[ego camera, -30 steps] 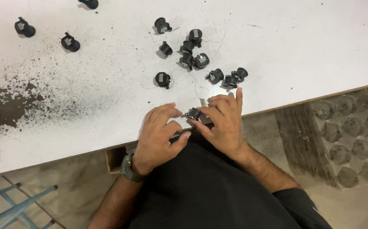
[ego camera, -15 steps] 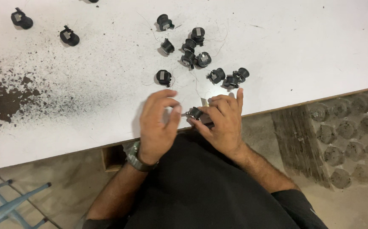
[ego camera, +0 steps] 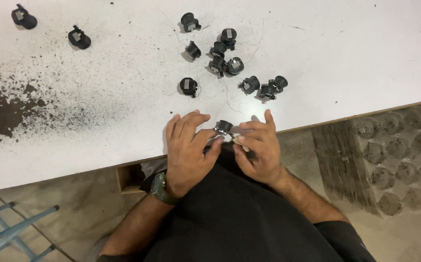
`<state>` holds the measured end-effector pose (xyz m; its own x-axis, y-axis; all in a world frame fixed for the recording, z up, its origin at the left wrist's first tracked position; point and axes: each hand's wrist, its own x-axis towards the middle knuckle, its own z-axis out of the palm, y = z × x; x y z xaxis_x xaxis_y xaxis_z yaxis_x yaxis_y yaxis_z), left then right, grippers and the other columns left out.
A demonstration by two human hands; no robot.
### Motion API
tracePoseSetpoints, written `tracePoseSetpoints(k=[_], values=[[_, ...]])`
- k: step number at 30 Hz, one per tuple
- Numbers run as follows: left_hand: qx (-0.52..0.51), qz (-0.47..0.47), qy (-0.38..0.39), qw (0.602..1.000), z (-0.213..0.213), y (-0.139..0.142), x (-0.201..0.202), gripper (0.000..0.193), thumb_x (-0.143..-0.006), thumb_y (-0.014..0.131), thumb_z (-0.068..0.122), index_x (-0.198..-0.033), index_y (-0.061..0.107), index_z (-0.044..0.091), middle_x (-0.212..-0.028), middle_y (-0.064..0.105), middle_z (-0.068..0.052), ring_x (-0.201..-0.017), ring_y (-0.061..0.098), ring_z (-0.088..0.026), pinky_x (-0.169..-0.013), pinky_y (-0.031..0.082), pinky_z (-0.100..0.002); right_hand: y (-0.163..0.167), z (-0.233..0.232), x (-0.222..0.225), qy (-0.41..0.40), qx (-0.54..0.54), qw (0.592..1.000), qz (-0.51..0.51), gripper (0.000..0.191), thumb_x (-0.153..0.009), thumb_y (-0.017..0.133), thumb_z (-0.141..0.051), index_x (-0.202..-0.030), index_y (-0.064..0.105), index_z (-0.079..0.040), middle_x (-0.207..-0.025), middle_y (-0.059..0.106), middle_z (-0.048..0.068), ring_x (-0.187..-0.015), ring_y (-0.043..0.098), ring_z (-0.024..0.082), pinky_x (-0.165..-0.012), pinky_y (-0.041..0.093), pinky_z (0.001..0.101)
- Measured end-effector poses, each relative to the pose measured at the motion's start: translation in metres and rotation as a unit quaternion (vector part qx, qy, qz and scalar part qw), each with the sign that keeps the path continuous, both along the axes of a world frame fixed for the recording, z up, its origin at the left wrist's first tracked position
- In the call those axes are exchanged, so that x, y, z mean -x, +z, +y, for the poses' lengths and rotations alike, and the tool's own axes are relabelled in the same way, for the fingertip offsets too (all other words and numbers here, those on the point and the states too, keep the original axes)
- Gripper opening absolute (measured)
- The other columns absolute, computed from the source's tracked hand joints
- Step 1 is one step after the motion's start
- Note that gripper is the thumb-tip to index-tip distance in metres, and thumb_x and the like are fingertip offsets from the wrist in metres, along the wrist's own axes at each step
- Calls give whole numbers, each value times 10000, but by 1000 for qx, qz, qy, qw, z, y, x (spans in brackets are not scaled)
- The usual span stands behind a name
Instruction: The person sits at a white workbench and assembles small black plastic clip-like components one at a time, using a small hand tool to press or adjust parts of each piece. Finished pieces are placed into a growing pile on the table, and the person reaches for the next unassembled piece.
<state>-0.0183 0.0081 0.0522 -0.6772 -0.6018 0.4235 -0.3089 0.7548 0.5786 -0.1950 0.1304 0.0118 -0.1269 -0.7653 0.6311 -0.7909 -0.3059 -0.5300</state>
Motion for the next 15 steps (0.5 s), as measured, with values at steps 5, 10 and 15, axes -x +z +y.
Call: tracePoseSetpoints(k=[5, 10, 15], values=[[24, 1, 0, 1000, 2, -9, -1, 155, -867, 790, 159, -1008, 744, 114, -1292, 630, -80, -1310, 553, -290, -1174, 325, -551, -2, -5, -6, 4, -32, 999, -7, 362, -848, 773, 24, -1138, 590, -94, -959, 649, 66, -1188, 665, 303, -1271, 223, 613], [60, 18, 3, 998, 4, -15, -3, 175, -865, 810, 166, -1021, 746, 119, -1305, 616, -80, -1302, 544, -285, -1176, 321, -556, 4, -8, -8, -2, -30, 999, -25, 329, -852, 773, 26, -1113, 606, -85, -948, 647, 60, -1163, 688, 285, -1270, 271, 613], [81, 38, -10, 996, 3, -18, -4, 173, -870, 813, 134, -1029, 746, 120, -1339, 609, -74, -1331, 531, -276, -1186, 344, -537, 7, -9, -8, -2, -37, 999, -18, 290, -819, 775, 29, -1052, 637, -74, -945, 651, 65, -1135, 690, 275, -1261, 281, 618]])
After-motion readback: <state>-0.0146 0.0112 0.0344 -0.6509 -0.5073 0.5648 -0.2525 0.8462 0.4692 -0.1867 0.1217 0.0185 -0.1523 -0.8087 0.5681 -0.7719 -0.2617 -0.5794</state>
